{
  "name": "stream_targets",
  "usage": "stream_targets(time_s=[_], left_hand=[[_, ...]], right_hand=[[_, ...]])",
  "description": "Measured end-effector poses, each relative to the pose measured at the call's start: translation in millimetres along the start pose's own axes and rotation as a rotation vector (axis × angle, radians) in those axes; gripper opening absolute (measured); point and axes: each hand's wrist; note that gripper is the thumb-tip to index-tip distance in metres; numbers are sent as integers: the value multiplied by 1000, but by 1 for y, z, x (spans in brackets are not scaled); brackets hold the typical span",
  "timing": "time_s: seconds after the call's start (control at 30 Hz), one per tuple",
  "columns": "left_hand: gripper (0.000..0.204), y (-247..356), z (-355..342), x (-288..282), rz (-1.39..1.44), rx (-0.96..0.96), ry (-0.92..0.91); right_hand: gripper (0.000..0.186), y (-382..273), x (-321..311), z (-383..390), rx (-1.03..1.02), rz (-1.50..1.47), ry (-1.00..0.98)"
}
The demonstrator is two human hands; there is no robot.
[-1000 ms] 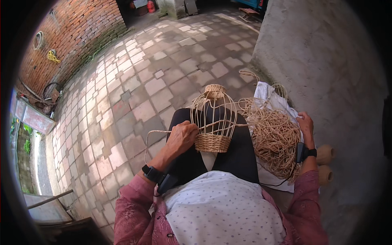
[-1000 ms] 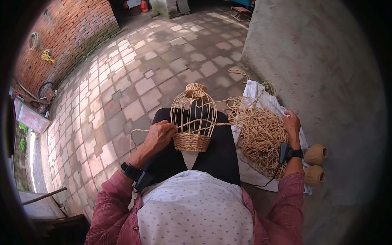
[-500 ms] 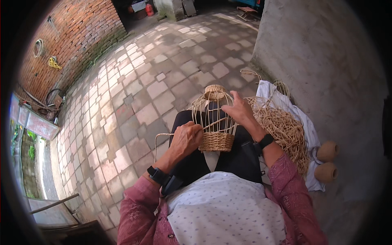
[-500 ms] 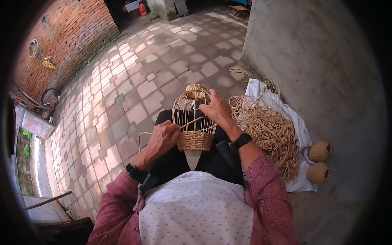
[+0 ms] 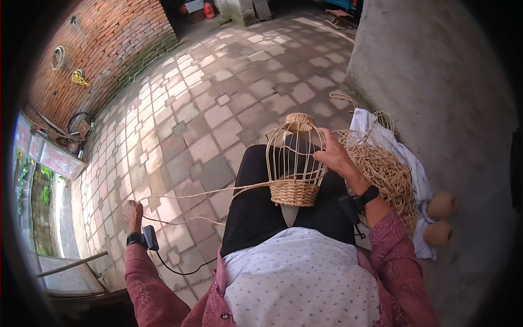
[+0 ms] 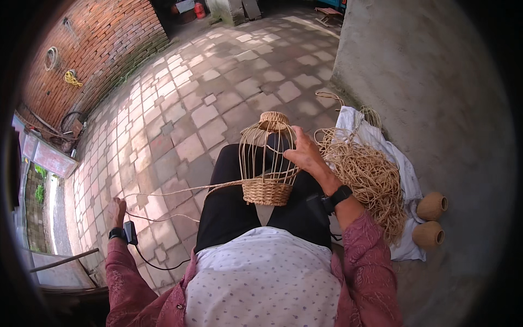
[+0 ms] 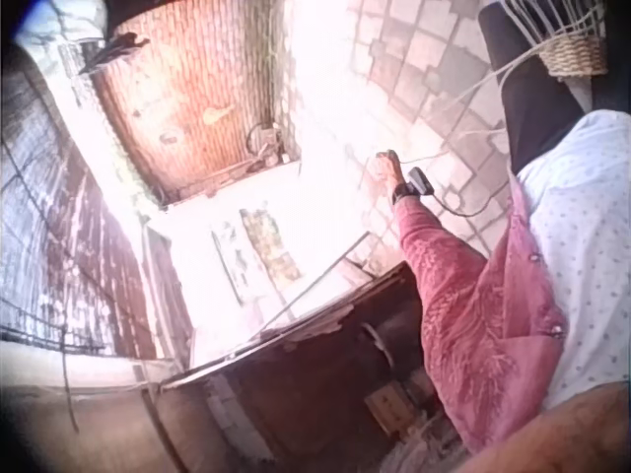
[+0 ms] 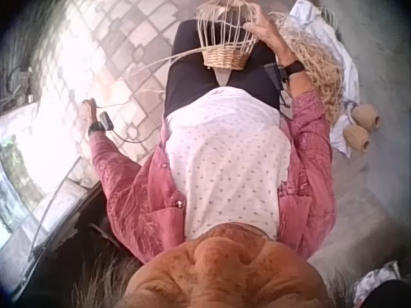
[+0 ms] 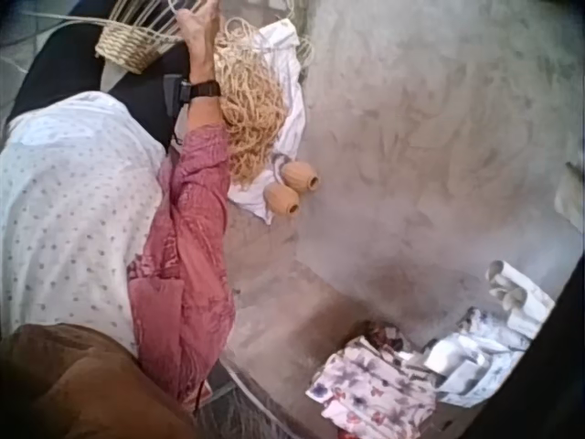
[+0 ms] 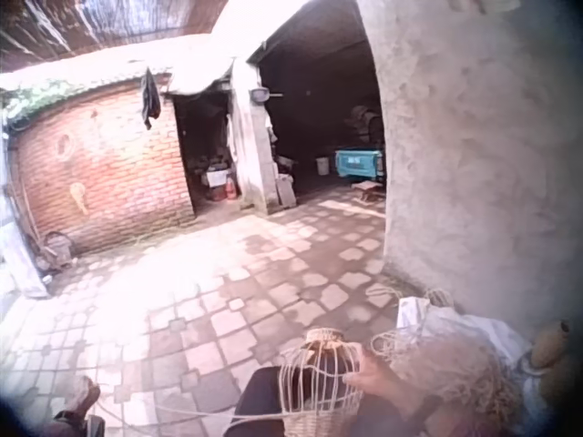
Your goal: Hand-weaving a small wicker or bamboo basket in an outdoor courtyard.
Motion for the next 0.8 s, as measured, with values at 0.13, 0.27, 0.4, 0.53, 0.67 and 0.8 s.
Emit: stream_targets(time_s=[0.13,0.27,0.4,0.53,0.67,0.8], left_hand=[[26,147,63,-10,445,515,-16],[18,293,158,-55,899,1007,-281],[16,336,187,-61,844,1164,-369],[11,339,188,-65,700,1119,-278],[11,276,132,-19,613,874,-57],[10,147,55,0,179,573,115]], right_hand=[[70,5,-2,3,29,-14,17],[74,6,-1,5,21,-34,17],[75,6,2,5,42,-16,11],[76,1,-1,6,31,-75,4],[75,11,2,4,11,-109,4],[75,20,0,2,-7,-105,18]])
Point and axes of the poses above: each hand's wrist, its own z-axis away from the middle knuckle, its own x-axis out of the palm, y = z × x, and after that the axes turned 7 degrees about z, right-handed
